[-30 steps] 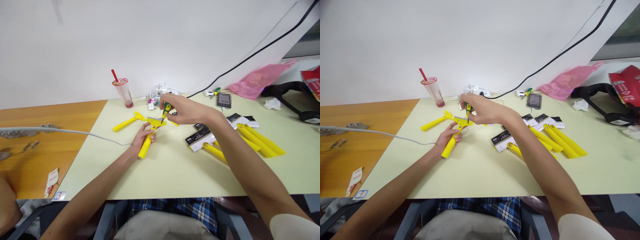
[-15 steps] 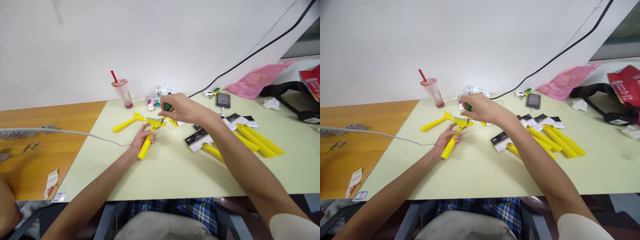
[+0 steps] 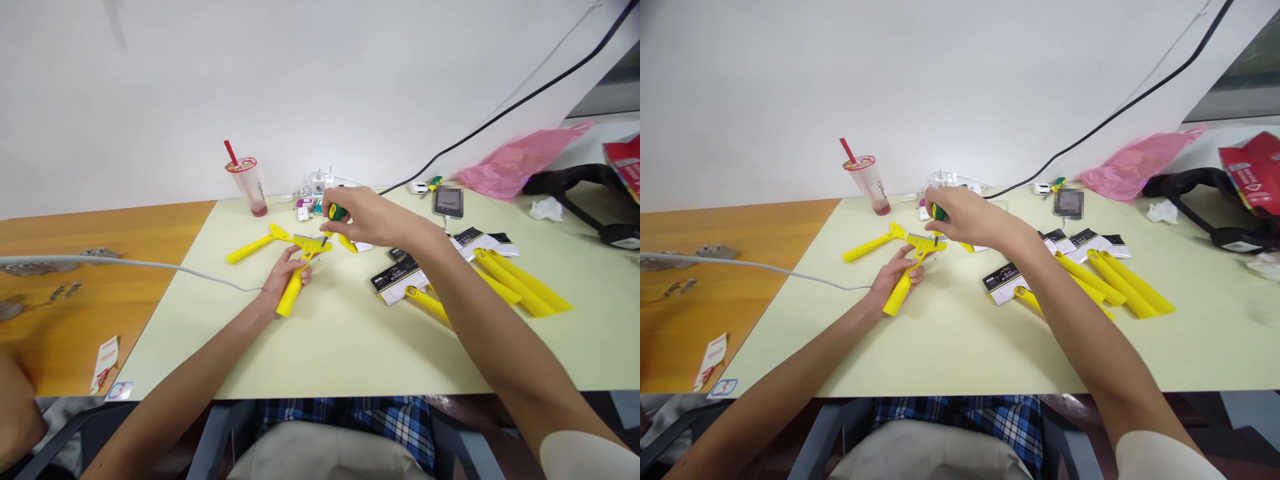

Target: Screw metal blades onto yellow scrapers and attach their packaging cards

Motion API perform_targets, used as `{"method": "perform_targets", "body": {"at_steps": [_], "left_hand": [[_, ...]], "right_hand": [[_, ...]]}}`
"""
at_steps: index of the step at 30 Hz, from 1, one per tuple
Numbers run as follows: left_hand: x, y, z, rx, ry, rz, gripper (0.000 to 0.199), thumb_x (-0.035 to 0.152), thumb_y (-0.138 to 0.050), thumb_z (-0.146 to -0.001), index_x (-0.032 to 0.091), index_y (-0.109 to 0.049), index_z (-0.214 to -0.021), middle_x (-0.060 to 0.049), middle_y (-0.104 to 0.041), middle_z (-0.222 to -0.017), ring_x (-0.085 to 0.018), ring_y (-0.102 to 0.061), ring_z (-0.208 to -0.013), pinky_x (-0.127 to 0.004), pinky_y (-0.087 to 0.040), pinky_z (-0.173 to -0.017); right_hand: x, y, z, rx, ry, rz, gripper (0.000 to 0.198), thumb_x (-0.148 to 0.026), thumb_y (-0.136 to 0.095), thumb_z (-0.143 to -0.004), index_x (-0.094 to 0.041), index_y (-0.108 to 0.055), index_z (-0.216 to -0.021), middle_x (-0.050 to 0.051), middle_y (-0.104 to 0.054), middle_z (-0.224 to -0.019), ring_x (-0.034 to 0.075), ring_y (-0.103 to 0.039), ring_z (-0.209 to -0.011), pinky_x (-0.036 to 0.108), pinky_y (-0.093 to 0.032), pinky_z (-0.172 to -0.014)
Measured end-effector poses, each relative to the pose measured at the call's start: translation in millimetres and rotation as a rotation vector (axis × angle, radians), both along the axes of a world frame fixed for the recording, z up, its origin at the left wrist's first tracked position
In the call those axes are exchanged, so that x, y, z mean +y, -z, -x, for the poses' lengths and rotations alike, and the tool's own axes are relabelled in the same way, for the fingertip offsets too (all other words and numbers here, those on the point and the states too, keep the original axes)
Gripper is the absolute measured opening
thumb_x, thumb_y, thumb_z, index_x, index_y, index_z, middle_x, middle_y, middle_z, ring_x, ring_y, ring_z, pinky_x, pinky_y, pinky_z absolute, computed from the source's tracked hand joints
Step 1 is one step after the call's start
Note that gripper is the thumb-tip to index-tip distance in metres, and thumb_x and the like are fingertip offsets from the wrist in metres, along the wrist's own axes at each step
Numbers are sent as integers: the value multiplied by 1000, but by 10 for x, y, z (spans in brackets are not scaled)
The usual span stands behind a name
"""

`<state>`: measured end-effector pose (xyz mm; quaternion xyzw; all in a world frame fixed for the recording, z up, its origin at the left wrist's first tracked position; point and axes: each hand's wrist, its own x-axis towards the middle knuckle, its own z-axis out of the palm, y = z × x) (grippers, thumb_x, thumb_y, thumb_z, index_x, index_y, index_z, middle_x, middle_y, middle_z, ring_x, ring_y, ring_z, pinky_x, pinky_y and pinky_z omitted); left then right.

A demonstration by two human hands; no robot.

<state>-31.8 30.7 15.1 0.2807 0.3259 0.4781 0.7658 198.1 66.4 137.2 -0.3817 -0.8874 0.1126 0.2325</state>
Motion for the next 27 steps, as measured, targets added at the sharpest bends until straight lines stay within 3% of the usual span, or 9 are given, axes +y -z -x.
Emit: {"method": "perform_targets", "body": {"at_steps": [4, 10, 17, 21, 24, 27], "left_hand": [[3, -1, -5, 7, -1, -2, 63, 8, -84, -71, 23, -54, -123, -11, -74, -120, -5, -53, -57, -22, -43, -56], [12, -15, -3, 6, -6, 16, 64, 7, -85, -69, 25, -54, -122, -8, -74, -121, -4, -52, -57, -22, -44, -56], [5, -14, -7, 1, -3, 11, 62, 8, -84, -69, 25, -54, -120, -9, -74, -123, -5, -52, -57, -23, -43, -57], [-2, 3, -14, 8, 5, 0, 62, 9, -85, -69, 25, -53, -120, -9, -73, -122, -5, -53, -57, -22, -43, -57], [1, 8, -17, 6, 3, 3, 61, 9, -85, -70, 25, -53, -120, -9, -73, -123, -5, -53, -58, -22, -43, -57], [10, 4, -14, 1, -7, 21, 63, 8, -85, -69, 25, -53, -121, -9, -73, -123, -5, -53, -58, -23, -43, -57]], "right_hand": [[-2, 14, -12, -4, 31, 4, 17, -42, -63, -104, -25, -59, -105, 7, -70, -95, 25, -61, -82, 37, -41, -72], [-55, 0, -41, 10, -55, 94, 22, -27, -65, -97, -27, -57, -117, 9, -70, -128, 24, -63, -86, 38, -46, -75], [-28, 38, 73, 110, -95, -5, 13, -30, -65, -101, -27, -63, -113, 7, -74, -118, 27, -67, -98, 38, -45, -85], [8, 59, 86, 99, -80, -67, 13, -34, -69, -100, -26, -64, -108, 7, -76, -113, 27, -66, -95, 38, -45, -85], [3, 59, 68, 92, -50, -60, 14, -38, -67, -102, -26, -62, -108, 7, -75, -109, 27, -66, -91, 38, -45, -83], [-18, 60, 43, 86, -78, 7, 20, -29, -65, -99, -27, -61, -119, 9, -73, -120, 27, -65, -91, 40, -47, -82]]}}
